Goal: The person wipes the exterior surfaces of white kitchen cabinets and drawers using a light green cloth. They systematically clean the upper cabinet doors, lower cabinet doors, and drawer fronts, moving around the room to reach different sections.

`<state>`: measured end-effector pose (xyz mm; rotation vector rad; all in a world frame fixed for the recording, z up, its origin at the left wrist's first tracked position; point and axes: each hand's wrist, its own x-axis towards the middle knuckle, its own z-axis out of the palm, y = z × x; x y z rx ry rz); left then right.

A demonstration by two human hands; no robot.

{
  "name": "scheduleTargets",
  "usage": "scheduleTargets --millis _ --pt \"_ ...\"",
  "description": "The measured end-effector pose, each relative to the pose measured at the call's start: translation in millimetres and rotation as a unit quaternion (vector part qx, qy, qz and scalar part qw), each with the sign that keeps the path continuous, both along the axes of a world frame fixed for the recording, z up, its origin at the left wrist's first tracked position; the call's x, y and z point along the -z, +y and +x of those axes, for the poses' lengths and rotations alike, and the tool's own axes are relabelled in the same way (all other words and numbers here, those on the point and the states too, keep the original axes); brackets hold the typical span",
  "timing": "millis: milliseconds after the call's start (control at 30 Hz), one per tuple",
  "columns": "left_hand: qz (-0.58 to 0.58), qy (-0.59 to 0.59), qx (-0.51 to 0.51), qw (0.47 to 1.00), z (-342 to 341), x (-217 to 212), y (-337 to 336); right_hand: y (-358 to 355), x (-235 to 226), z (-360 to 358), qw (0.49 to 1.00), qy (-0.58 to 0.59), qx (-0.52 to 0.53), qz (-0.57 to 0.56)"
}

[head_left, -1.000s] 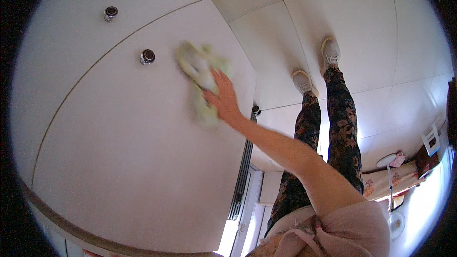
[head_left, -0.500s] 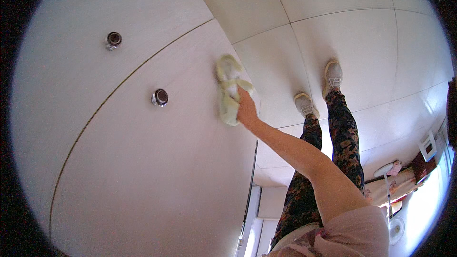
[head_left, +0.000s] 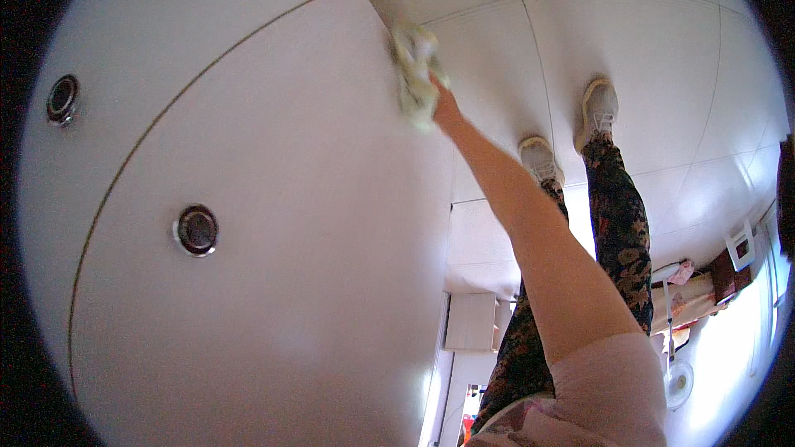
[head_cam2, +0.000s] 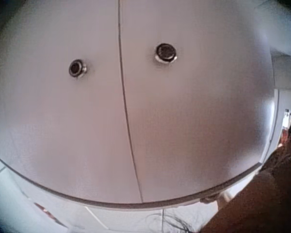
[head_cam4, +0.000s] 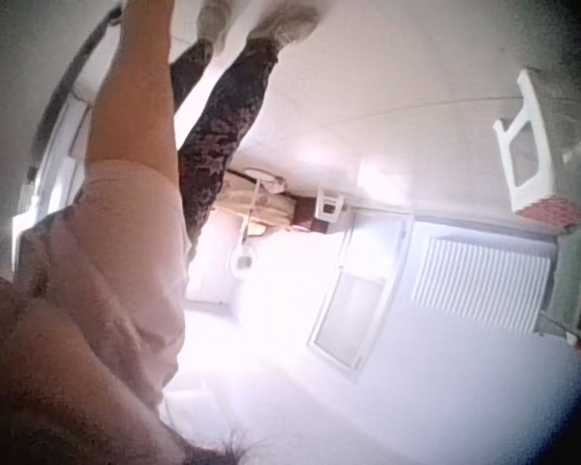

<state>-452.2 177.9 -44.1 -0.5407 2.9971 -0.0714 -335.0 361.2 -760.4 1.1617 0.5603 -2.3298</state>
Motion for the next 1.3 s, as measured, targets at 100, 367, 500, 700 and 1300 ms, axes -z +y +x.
scheduleTargets --millis 100,367,500,700,1300 --pt "-0.036 -0.009 -0.040 0.999 35.0 -18.2 13.4 7.3 -148.3 103.6 0.987 -0.159 0.008 0.033" --pt "-0.023 0.003 -0.013 1.000 34.1 -3.6 21.3 32.7 -347.1 116.1 0.902 0.107 -0.298 0.292" --pt "-0.024 0.005 -0.006 1.000 33.4 -5.6 25.5 31.0 -340.4 41.1 0.831 0.354 -0.279 0.327" --pt "-0.014 0.021 0.031 0.999 16.0 -10.3 41.2 7.3 -150.2 106.9 0.894 -0.008 -0.337 0.297" --pt "0.152 0.145 0.024 0.977 45.7 -81.4 83.6 49.6 -611.2 -20.6 0.834 0.459 -0.272 0.141"
